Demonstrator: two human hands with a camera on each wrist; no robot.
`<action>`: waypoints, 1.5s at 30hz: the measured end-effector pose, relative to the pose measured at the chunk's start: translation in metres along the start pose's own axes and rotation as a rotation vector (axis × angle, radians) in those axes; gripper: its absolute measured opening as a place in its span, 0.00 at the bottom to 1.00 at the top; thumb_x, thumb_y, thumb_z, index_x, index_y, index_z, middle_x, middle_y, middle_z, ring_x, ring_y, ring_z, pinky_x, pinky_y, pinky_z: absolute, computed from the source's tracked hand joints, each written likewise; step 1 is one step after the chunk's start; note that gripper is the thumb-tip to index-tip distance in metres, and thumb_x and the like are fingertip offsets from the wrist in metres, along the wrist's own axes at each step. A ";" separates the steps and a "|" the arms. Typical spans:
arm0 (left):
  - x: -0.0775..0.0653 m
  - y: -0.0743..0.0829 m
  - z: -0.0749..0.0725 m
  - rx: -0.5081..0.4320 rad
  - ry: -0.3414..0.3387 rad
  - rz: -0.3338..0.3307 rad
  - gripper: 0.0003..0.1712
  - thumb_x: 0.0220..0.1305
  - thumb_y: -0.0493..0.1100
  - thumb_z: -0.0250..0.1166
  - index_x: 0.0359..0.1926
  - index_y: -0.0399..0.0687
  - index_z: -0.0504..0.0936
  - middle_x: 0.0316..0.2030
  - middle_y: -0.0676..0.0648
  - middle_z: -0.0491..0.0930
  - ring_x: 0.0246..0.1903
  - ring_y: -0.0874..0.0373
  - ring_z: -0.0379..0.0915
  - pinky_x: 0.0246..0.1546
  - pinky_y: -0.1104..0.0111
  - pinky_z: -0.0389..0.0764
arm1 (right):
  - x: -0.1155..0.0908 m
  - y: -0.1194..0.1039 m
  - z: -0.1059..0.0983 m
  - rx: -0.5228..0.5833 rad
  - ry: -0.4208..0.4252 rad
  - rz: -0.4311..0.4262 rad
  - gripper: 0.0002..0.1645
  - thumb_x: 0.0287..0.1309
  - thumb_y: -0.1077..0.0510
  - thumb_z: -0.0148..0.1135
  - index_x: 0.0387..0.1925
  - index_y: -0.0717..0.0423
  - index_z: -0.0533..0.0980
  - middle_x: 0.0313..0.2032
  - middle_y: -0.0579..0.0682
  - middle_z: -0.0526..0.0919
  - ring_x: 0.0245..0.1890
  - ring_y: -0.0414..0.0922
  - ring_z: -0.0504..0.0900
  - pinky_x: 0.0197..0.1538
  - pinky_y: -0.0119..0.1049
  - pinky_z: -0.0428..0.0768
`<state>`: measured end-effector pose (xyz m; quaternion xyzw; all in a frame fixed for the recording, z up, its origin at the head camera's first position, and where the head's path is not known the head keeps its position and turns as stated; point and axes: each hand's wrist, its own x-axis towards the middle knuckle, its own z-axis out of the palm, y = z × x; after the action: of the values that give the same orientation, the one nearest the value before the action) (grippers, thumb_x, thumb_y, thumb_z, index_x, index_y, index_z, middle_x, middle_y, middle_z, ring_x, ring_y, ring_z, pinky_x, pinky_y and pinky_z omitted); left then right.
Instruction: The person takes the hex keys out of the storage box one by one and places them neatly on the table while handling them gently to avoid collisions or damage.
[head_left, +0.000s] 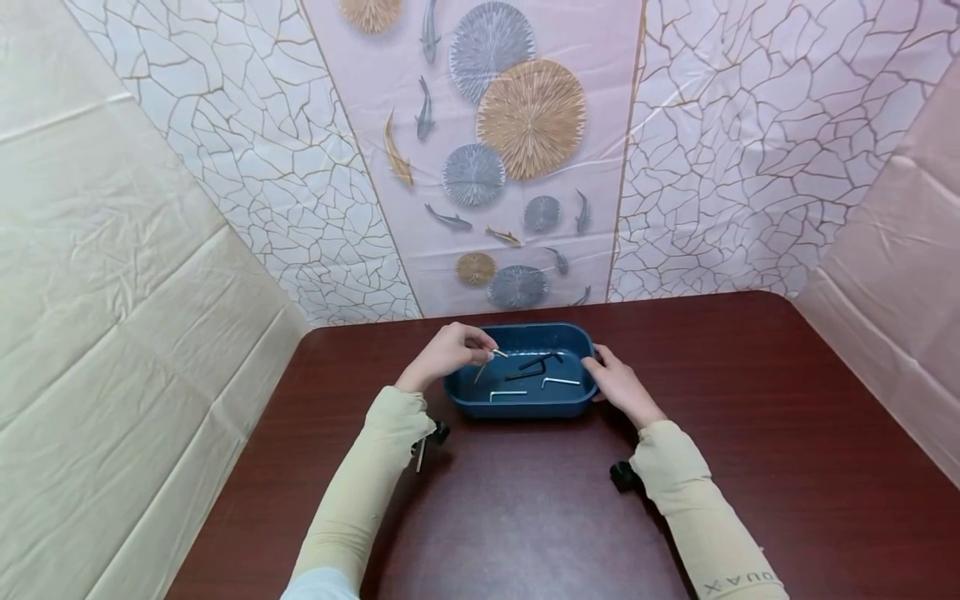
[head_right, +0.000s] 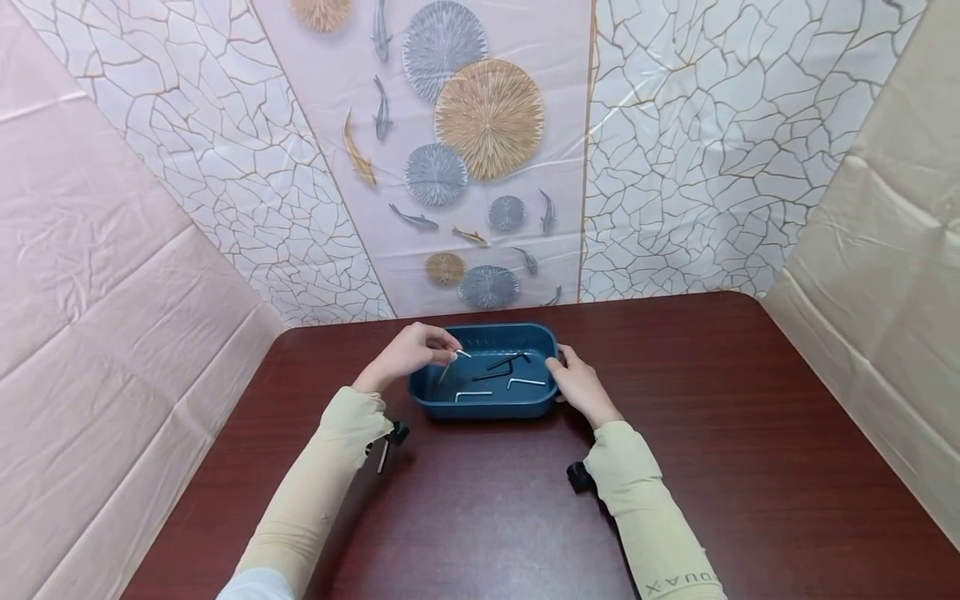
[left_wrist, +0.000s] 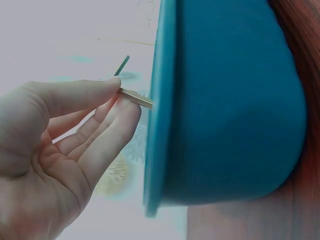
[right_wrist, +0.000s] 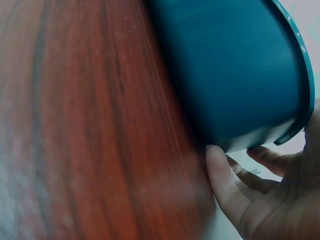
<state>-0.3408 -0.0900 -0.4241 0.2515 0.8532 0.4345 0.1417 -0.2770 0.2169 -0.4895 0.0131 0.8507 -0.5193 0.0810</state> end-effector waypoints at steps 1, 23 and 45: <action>-0.002 0.001 -0.001 -0.003 0.010 0.000 0.09 0.67 0.36 0.67 0.46 0.38 0.87 0.39 0.39 0.86 0.37 0.52 0.85 0.47 0.52 0.83 | 0.000 0.000 0.000 0.000 -0.003 -0.002 0.39 0.77 0.42 0.40 0.78 0.58 0.50 0.67 0.65 0.66 0.53 0.57 0.78 0.47 0.44 0.83; -0.071 0.021 -0.026 -0.023 0.224 0.001 0.11 0.64 0.42 0.71 0.44 0.42 0.88 0.35 0.49 0.88 0.38 0.46 0.85 0.40 0.61 0.84 | 0.000 0.000 0.006 0.001 -0.021 -0.003 0.39 0.77 0.42 0.40 0.78 0.58 0.49 0.68 0.65 0.66 0.53 0.57 0.78 0.48 0.45 0.83; -0.117 -0.009 0.009 -0.144 0.197 -0.134 0.09 0.63 0.35 0.71 0.42 0.34 0.87 0.35 0.41 0.87 0.36 0.40 0.85 0.43 0.49 0.84 | 0.000 -0.002 -0.001 -0.013 -0.015 -0.002 0.40 0.77 0.42 0.40 0.79 0.59 0.48 0.68 0.66 0.65 0.51 0.57 0.79 0.47 0.44 0.83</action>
<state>-0.2420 -0.1527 -0.4340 0.1394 0.8445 0.5068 0.1033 -0.2774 0.2165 -0.4870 0.0080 0.8533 -0.5140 0.0871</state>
